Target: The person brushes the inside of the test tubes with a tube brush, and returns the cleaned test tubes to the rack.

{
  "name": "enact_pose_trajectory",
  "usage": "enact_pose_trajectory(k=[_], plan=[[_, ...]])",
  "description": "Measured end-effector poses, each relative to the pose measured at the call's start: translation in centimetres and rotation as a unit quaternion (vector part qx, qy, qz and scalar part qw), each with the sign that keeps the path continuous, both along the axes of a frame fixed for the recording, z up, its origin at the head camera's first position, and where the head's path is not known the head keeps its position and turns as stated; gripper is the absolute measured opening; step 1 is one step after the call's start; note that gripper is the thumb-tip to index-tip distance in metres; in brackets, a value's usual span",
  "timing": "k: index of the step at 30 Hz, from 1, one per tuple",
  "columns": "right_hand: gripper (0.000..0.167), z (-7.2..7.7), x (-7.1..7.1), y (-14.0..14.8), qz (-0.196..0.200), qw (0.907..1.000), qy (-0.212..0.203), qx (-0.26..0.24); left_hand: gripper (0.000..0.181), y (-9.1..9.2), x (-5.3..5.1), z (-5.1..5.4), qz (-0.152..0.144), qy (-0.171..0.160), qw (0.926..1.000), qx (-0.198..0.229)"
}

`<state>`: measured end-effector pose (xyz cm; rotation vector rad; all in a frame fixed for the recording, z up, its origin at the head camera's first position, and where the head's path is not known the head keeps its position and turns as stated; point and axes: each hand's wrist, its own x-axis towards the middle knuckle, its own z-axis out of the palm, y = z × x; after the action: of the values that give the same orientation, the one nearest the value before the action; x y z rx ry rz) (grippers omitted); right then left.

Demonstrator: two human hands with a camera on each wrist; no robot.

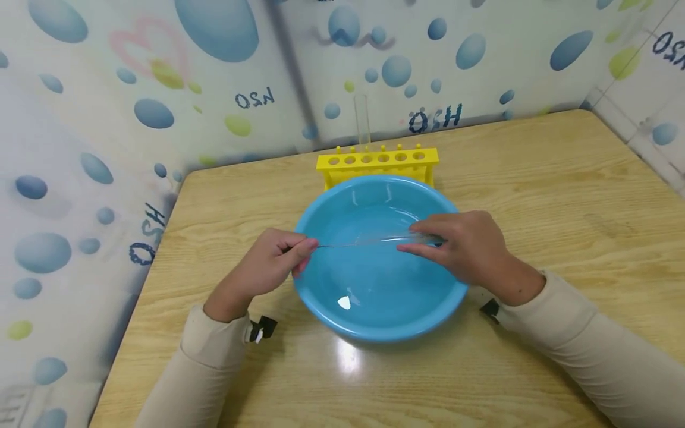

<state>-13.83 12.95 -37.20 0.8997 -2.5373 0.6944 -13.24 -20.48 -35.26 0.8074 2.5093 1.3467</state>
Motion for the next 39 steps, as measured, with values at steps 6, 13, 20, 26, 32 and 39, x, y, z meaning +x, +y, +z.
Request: enact_pose_trajectory(k=[6, 13, 20, 26, 32, 39], plan=[[0.035, -0.2, 0.0, -0.1, 0.007, 0.9999, -0.002, -0.012, 0.044, -1.3, 0.4, 0.4, -0.018, 0.011, 0.9997, 0.013], [0.038, 0.0, -0.1, -0.2, 0.002, 1.0000, 0.002, 0.005, 0.042, -3.2, 0.6, 0.4, -0.007, 0.013, 0.9998, -0.015], [0.034, 0.1, 0.0, -0.2, -0.004, 0.9995, -0.015, 0.027, 0.045, -5.1, 1.1, 0.5, 0.001, 0.015, 0.9984, -0.055], [0.034, 0.2, -0.1, -0.2, -0.009, 0.9991, -0.014, 0.038, 0.047, -6.5, 1.4, 0.4, 0.016, 0.019, 0.9975, -0.066], [0.037, 0.3, 0.0, -0.3, -0.012, 0.9986, -0.017, 0.049, 0.047, -7.0, 1.5, 0.1, 0.026, 0.001, 0.9980, -0.057], [0.031, 0.4, 0.0, -0.3, -0.026, 0.9983, -0.021, 0.048, 0.043, -6.7, 1.3, 0.4, 0.046, 0.023, 0.9987, -0.007]])
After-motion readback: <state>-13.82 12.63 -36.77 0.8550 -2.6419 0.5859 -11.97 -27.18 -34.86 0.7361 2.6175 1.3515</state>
